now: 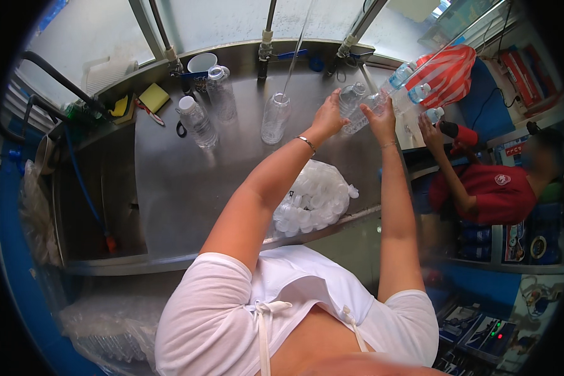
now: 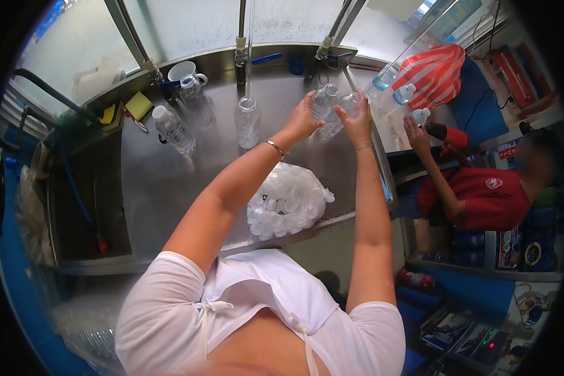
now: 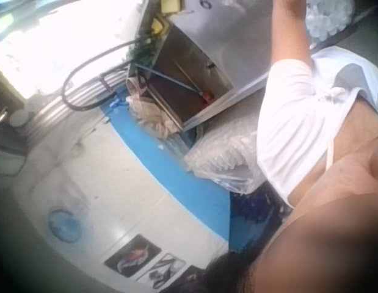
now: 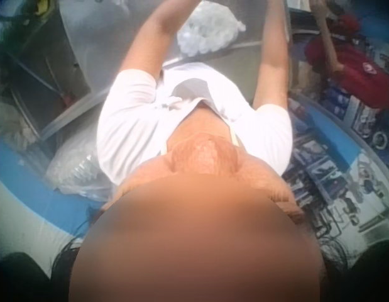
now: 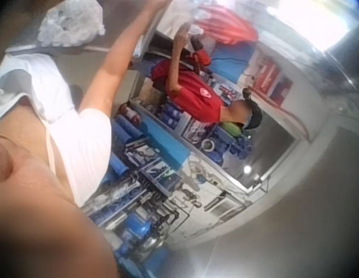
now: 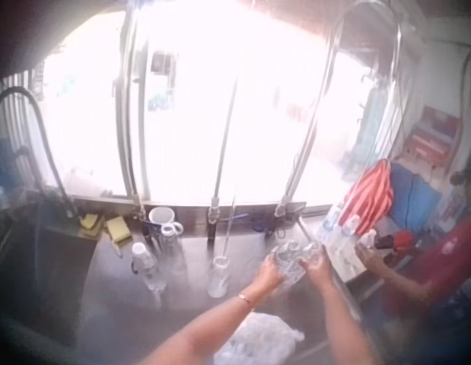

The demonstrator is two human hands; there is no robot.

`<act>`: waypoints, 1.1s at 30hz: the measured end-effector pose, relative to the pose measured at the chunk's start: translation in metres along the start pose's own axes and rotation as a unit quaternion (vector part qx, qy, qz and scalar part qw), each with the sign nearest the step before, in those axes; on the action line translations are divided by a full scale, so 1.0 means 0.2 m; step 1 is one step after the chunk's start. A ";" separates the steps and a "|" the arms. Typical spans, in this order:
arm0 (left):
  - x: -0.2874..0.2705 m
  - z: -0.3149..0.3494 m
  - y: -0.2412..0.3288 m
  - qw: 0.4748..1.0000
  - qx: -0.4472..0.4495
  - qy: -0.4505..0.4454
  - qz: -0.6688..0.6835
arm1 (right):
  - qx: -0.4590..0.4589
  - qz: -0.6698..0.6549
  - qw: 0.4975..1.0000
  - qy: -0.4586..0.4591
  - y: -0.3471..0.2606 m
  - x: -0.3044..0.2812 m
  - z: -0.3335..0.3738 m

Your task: The person cuts open a plastic-wrapped bundle of empty plastic bottles using scissors, then separates the bottles and places them on a stainless steel counter. The person then fills each bottle with water from a tap and screws on a white cap from a nearby bag, repeating this for multiple bottles.

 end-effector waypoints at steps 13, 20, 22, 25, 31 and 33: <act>-0.25 0.15 -0.14 0.978 -0.016 0.193 -0.072 | 0.033 0.037 0.999 0.014 0.01 -0.11 -0.10; -0.26 0.66 0.15 0.997 0.017 -0.040 0.059 | 0.027 0.054 0.998 -0.015 0.02 -0.12 -0.08; -0.30 0.82 0.23 0.992 0.006 -0.114 -0.048 | 0.031 0.055 0.997 -0.052 0.02 -0.08 -0.08; -0.28 1.02 0.21 0.945 -0.092 -0.240 -0.201 | 0.042 0.031 0.998 -0.023 0.02 -0.06 -0.07; -0.27 1.09 0.22 0.942 -0.061 -0.191 -0.268 | 0.031 0.053 0.997 -0.056 -0.02 -0.04 -0.06; -0.32 1.09 0.25 0.972 -0.058 -0.163 -0.158 | 0.016 0.081 0.994 -0.072 -0.03 -0.03 -0.07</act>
Point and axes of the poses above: each hand's wrist, its own z-axis away from the middle knuckle, its own x-axis out of the palm, y = z × x, the point moved 7 cm from there along -z, towards the middle knuckle, and after that the axes turned 13 degrees about z, right-handed, at the moved point
